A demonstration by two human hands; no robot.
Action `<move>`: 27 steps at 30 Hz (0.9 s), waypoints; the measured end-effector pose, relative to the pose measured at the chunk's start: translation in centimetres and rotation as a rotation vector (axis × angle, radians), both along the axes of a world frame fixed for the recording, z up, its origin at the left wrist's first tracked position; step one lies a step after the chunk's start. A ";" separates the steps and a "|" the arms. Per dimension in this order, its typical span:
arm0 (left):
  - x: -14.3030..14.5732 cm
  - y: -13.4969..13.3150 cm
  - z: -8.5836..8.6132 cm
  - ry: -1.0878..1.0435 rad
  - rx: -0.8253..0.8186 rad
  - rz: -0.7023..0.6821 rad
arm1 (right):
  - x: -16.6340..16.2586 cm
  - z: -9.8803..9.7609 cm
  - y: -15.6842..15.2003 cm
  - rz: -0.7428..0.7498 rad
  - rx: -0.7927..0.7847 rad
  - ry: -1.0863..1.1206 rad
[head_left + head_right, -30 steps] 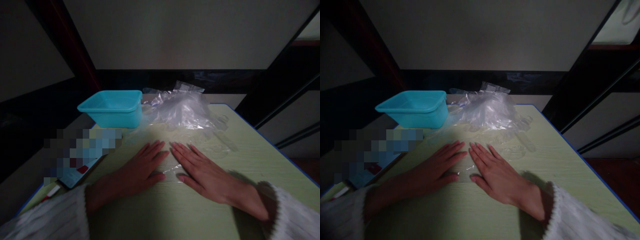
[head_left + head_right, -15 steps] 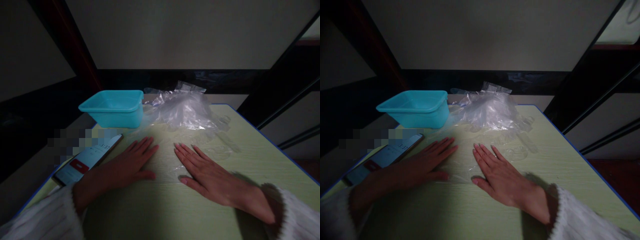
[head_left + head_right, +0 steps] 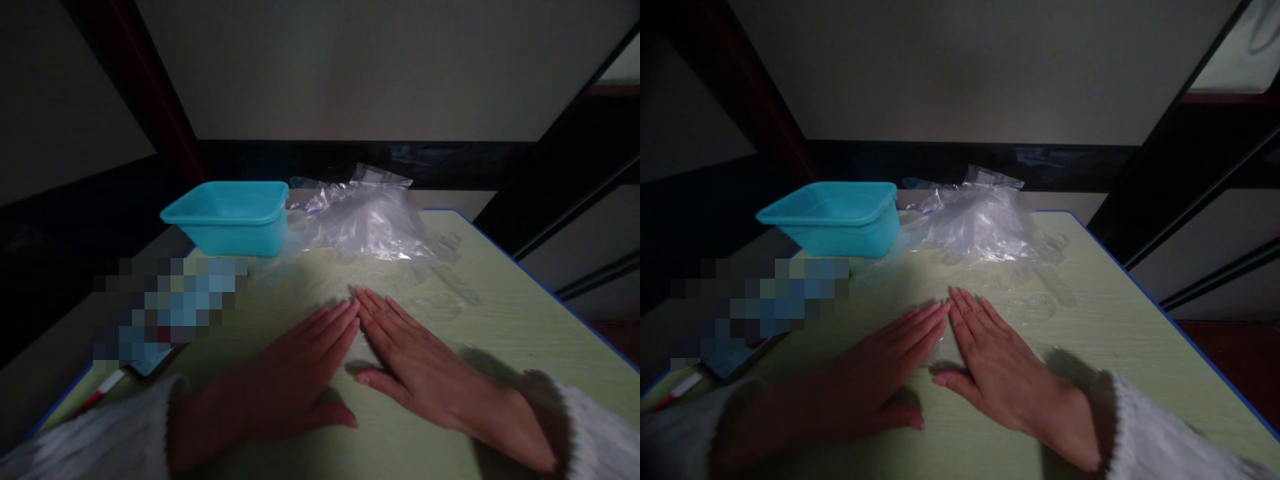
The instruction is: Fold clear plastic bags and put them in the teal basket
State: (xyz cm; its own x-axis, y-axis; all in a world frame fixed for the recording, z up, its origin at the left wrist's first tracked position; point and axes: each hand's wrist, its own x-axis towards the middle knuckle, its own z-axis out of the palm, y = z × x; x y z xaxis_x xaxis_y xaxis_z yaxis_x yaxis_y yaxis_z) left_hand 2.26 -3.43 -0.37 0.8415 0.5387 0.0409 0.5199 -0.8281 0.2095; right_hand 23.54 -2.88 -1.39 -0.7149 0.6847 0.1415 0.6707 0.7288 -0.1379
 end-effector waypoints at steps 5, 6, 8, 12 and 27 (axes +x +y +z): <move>0.4 -0.6 -0.7 0.021 -0.100 -0.019 | 0.1 -0.6 0.1 -0.027 -0.035 0.008; 0.3 -0.6 -0.7 0.029 -0.121 -0.013 | 0.1 -0.7 0.1 -0.028 -0.038 0.005; 0.3 -0.6 -0.8 0.034 -0.153 -0.001 | 0.2 -0.8 0.1 -0.033 -0.041 -0.002; 0.2 -0.6 -0.8 0.024 -0.181 0.013 | 0.6 -0.9 0.0 -0.041 -0.036 -0.038; 0.3 -0.6 -0.4 0.032 -0.181 0.017 | 3.9 -1.1 0.9 -0.042 0.099 -0.141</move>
